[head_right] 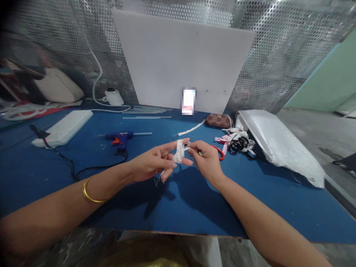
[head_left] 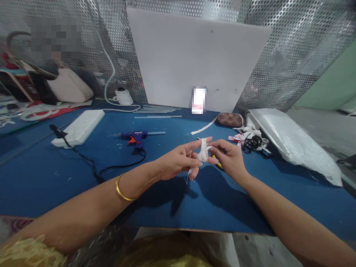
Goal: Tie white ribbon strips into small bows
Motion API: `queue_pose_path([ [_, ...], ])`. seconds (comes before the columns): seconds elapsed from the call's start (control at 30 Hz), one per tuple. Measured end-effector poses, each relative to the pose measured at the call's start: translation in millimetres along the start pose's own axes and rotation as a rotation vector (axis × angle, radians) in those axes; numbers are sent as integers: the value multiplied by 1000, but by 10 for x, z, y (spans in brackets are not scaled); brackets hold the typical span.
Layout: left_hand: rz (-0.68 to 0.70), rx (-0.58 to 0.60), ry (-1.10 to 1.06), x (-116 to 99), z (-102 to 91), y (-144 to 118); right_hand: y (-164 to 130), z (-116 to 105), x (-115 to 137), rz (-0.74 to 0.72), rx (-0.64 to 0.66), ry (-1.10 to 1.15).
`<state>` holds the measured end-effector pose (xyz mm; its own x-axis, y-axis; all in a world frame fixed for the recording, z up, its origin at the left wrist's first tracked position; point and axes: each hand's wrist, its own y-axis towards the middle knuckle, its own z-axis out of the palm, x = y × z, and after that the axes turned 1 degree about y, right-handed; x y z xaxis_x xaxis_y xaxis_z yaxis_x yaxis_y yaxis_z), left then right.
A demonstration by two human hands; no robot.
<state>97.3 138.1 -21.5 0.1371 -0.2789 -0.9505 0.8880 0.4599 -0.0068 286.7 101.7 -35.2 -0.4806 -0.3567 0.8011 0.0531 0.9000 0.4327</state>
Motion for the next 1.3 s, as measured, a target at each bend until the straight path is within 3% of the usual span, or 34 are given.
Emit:
queue_pose_path([
  [0.17, 6, -17, 107, -44, -53, 4, 30, -108, 53, -237, -67, -349],
  [0.33, -59, -71, 294, 20, -114, 46, -4, -127, 108, -289, 10, -502],
  [0.43, -46, -119, 501, 68, -127, 53, -27, -99, 139, -127, 78, -353],
  [0.57, 5, -152, 770, 84, -91, 32, -32, -65, 193, 242, 160, 143],
  [0.67, 32, -141, 878, 71, -64, 22, -36, -53, 229, 321, 220, 403],
  [0.77, 36, -153, 889, 69, -64, 30, -50, -34, 229, 315, 298, 479],
  [0.9, 25, -141, 824, 102, -75, 51, -72, 10, 165, 179, 310, 388],
  [1.13, 58, -109, 691, 153, -47, 66, -116, 30, 130, -381, 174, -170],
  [1.3, 76, -111, 661, 154, -20, 66, -140, 107, 136, -358, 123, -92],
])
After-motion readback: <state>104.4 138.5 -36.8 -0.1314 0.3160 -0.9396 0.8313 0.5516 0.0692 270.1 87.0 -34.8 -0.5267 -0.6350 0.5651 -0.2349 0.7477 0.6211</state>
